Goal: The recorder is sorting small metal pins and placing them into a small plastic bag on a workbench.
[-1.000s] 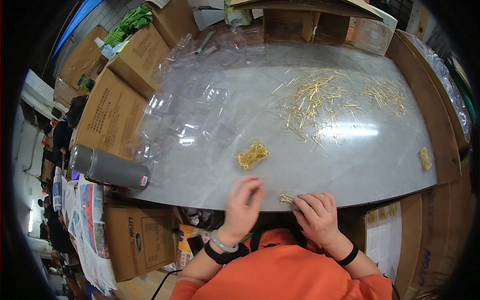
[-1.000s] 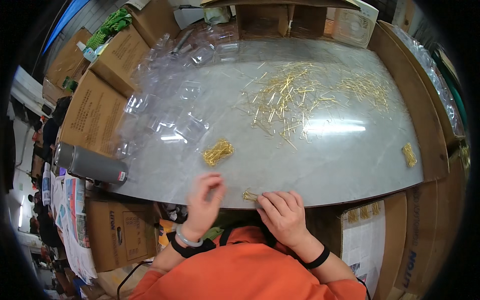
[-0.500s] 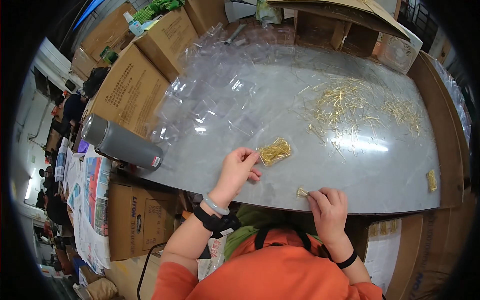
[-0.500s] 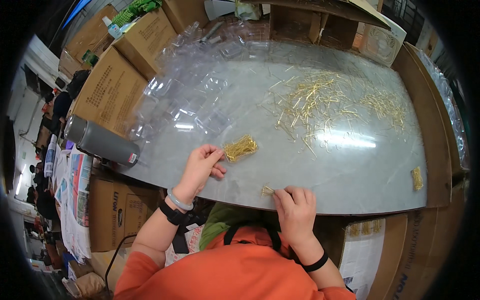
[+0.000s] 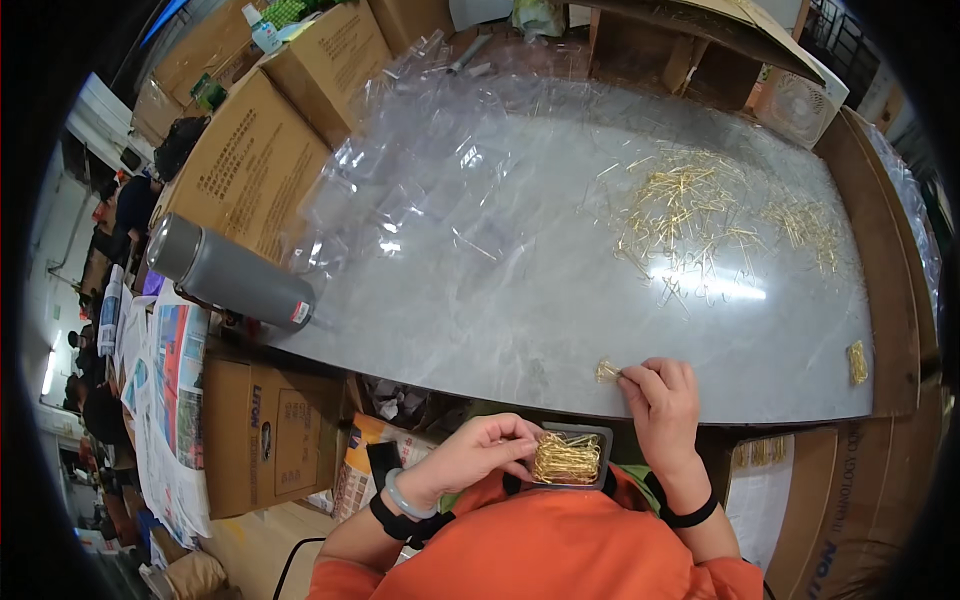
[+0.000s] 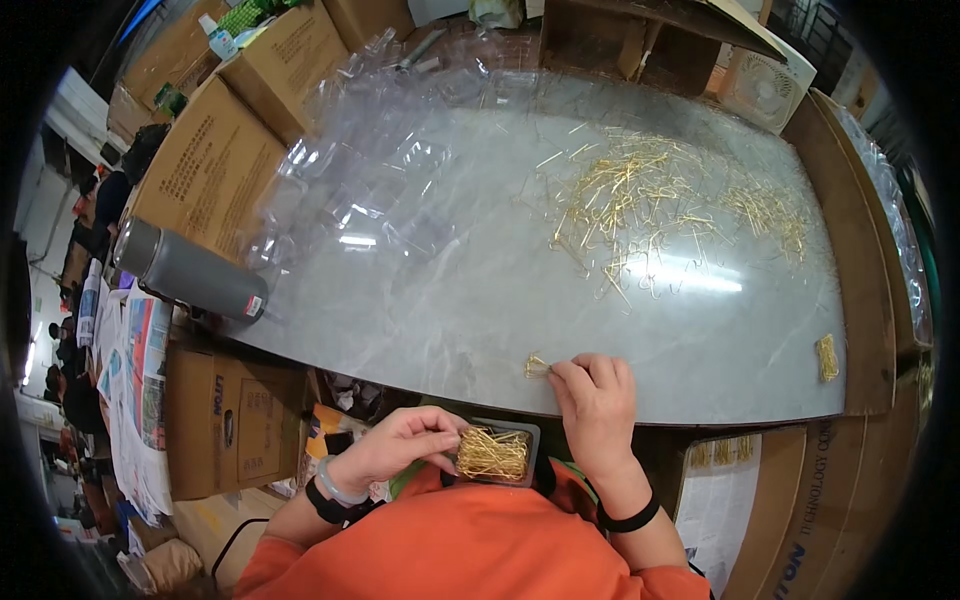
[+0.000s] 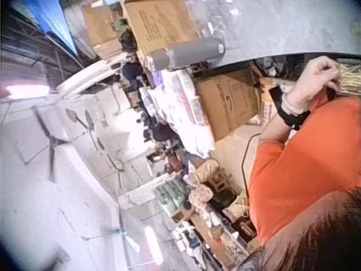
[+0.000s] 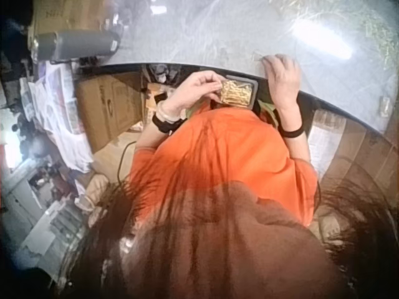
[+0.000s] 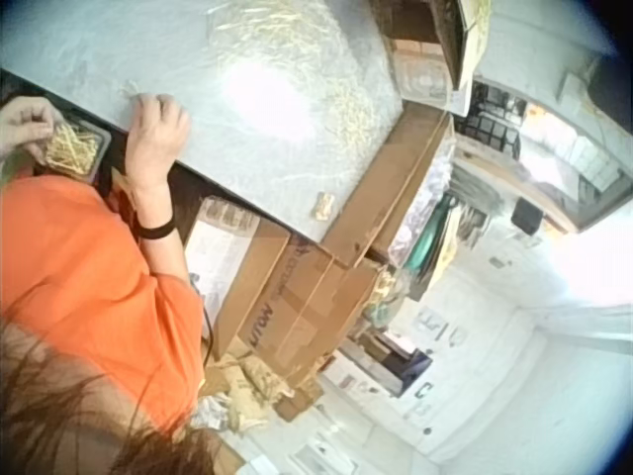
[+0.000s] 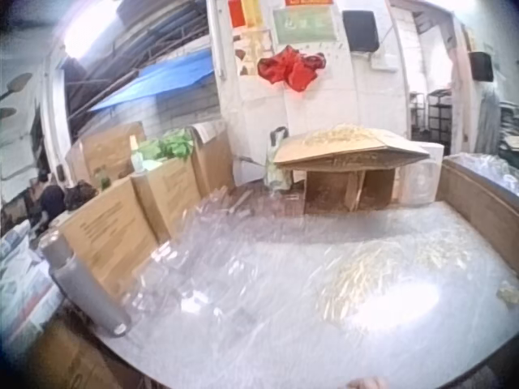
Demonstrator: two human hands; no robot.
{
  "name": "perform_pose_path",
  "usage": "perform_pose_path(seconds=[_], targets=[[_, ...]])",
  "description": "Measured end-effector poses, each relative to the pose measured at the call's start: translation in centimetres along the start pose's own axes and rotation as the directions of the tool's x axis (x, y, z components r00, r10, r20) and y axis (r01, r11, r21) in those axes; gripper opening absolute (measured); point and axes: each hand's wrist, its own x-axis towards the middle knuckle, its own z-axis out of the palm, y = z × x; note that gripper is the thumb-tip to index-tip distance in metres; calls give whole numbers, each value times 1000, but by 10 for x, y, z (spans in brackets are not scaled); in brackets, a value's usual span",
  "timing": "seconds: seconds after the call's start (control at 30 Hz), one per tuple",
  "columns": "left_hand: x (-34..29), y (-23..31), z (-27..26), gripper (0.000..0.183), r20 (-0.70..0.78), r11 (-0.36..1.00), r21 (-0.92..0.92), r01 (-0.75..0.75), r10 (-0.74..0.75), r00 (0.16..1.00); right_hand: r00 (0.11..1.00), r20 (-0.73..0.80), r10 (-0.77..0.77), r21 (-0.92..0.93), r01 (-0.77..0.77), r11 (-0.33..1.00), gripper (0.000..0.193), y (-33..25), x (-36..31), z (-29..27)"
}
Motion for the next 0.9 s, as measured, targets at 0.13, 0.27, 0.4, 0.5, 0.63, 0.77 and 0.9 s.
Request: perform_pose_path(seconds=[0.13, 0.27, 0.4, 0.5, 0.63, 0.77, 0.9], targets=[[22, -37, -10, 16, 23, 990, -117, 77, -75, 997, 999, 15, -35, 1, 35, 999, 19, -1, 4, -1], [32, -39, -6, 18, 13, 994, -106, 26, -25, 1000, 993, 52, -105, 24, 104, 994, 20, -3, 2, -4], [30, -37, -1, 18, -11, 995, -94, 14, -15, 1000, 977, 122, -178, 71, 170, 983, 18, -18, -18, -9], [30, -42, -1, 17, -14, 995, -98, -21, 20, 1000, 954, 166, -248, 69, 239, 968, 18, -23, -33, -7], [28, -46, 1, 16, -15, 993, -109, -54, 53, 998, 958, 163, -234, 83, 223, 971, 20, -26, -41, -5], [15, -37, 7, 17, -38, 997, -42, -65, 63, 997, 957, 172, -234, 203, 199, 959, 18, -28, -42, -10], [19, -2, 7, 17, -2, 987, 5, -162, 162, 987, 973, 92, -212, 223, 187, 957, 17, -31, -17, -16]])
